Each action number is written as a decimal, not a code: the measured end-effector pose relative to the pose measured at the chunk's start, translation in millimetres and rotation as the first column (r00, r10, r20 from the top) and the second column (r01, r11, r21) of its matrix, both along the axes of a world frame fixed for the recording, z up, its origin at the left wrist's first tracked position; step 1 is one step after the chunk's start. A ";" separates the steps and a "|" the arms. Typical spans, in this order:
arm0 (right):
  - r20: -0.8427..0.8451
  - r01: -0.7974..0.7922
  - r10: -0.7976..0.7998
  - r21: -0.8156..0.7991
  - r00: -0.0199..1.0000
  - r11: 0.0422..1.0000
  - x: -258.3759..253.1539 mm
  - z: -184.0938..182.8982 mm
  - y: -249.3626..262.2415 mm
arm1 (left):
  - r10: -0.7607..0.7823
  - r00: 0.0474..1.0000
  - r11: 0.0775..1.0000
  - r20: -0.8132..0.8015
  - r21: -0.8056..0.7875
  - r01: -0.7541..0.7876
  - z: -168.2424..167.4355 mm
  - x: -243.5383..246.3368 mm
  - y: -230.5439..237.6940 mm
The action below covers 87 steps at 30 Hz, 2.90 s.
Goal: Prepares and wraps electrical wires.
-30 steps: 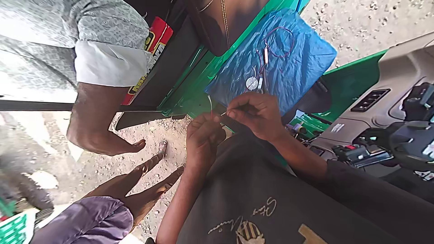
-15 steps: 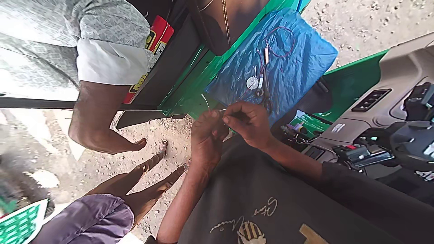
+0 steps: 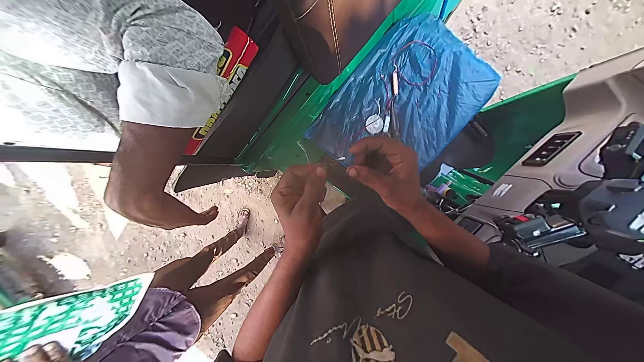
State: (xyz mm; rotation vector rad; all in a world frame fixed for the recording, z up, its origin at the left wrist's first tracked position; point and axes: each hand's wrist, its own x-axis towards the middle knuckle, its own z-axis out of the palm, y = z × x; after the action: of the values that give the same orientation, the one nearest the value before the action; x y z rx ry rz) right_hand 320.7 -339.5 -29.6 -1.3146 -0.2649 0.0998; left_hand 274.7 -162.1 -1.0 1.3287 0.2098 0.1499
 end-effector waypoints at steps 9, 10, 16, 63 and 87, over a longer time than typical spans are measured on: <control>0.095 0.050 -0.043 -0.066 0.995 0.997 -1.3 9.4 8.5 | -0.061 0.983 0.950 0.171 0.312 0.005 -5.0 -0.3 0.6; 0.099 0.049 -0.042 -0.065 0.994 0.997 -1.3 9.0 8.5 | -0.063 0.979 0.940 0.192 0.342 -0.007 -6.7 -0.4 1.3; 0.115 0.022 -0.013 -0.075 0.993 0.997 -8.1 6.8 9.6 | -0.035 0.971 0.896 0.238 0.438 -0.075 -13.9 0.7 1.8; -0.779 0.371 0.138 0.436 0.612 0.820 -46.4 -147.5 -85.4 | -0.325 0.920 0.906 0.218 0.350 0.237 -34.3 27.8 18.9; -0.479 -0.312 0.383 0.225 0.790 0.923 -82.7 -62.5 -94.8 | -0.276 0.947 0.909 0.162 0.363 0.203 -44.8 39.8 27.6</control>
State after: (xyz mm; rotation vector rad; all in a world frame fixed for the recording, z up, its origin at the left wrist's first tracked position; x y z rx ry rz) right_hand 238.0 -434.3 -92.0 -1.0435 -0.0476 0.7323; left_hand 314.6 -134.5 -45.8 1.6621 -0.1705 0.1193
